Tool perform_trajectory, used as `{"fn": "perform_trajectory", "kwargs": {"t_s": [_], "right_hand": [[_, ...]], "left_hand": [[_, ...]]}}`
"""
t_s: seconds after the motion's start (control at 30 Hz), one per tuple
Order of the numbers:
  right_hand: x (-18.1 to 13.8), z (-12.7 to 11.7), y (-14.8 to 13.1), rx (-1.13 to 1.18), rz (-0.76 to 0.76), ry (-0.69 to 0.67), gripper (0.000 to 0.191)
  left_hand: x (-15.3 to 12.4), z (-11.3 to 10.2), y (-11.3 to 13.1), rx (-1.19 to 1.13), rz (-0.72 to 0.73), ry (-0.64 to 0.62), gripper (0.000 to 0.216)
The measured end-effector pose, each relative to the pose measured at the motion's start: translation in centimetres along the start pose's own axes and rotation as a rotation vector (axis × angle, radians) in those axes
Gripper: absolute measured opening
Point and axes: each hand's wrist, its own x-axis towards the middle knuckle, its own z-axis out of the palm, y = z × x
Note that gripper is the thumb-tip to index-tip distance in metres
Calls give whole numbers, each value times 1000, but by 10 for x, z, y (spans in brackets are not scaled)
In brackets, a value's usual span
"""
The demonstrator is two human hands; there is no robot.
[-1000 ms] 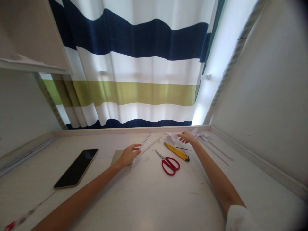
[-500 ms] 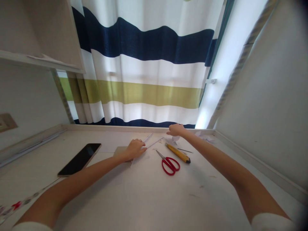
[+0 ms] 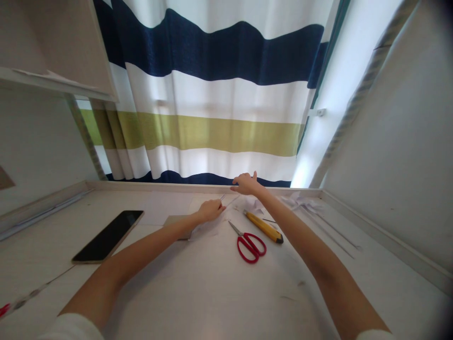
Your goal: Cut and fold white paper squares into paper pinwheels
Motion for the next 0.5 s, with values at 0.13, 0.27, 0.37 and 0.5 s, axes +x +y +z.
{"fn": "perform_trajectory", "kwargs": {"t_s": [0.13, 0.27, 0.37, 0.5], "right_hand": [[0, -6, 1, 127, -50, 136, 27], [5, -14, 1, 271, -93, 316, 28], [2, -18, -2, 363, -131, 446, 32], [-22, -14, -13, 403, -244, 494, 28]], "left_hand": [[7, -16, -1, -244, -47, 82, 29], [7, -34, 3, -524, -52, 149, 29], [-9, -45, 8, -708, -32, 168, 33], [-50, -51, 14, -892, 5, 71, 33]]}}
